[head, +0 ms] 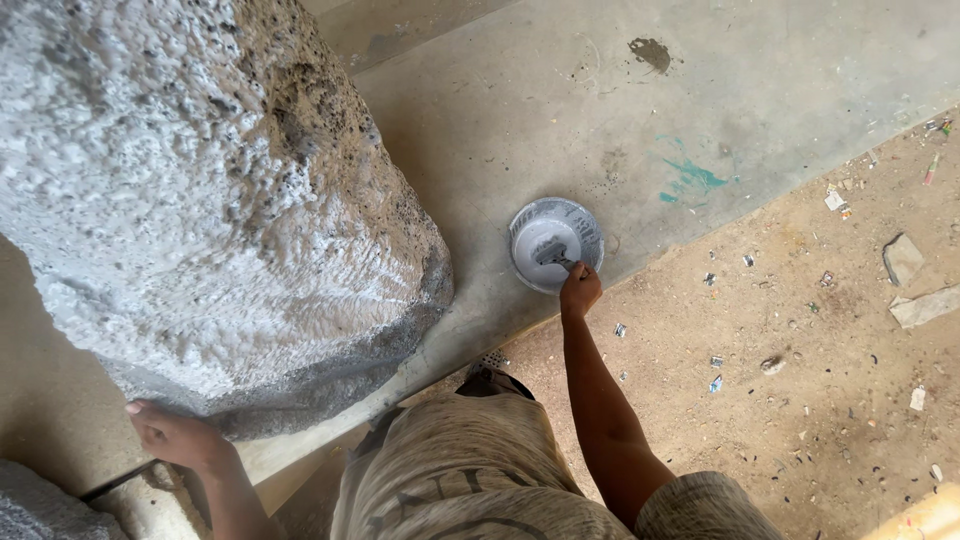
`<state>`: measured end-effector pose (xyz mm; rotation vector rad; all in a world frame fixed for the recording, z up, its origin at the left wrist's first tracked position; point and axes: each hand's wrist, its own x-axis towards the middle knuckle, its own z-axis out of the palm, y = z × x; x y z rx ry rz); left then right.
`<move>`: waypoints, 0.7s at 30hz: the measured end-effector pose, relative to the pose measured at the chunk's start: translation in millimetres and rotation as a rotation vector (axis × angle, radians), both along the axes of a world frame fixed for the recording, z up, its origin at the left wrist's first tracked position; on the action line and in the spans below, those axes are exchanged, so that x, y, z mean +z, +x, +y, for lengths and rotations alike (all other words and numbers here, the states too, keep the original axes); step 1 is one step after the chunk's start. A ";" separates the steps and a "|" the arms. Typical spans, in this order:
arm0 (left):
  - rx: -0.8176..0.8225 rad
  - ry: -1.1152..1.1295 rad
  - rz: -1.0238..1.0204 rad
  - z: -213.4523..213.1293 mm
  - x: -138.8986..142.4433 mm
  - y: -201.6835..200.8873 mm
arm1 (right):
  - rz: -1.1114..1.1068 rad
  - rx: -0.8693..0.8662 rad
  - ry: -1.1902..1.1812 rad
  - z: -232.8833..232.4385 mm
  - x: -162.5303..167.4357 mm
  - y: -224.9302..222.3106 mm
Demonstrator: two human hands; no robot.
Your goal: The person paints a large stone white using a paintbrush and a bucket of white paint. They repeatedly dip the brush into the paint and apply it to the stone's surface, gradually covering more area.
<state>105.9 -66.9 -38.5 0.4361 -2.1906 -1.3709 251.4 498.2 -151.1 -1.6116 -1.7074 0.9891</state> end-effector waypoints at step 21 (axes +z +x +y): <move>-0.057 -0.005 0.090 3.4 6.5 -5.2 | -0.009 0.232 0.061 13.0 -5.7 27.0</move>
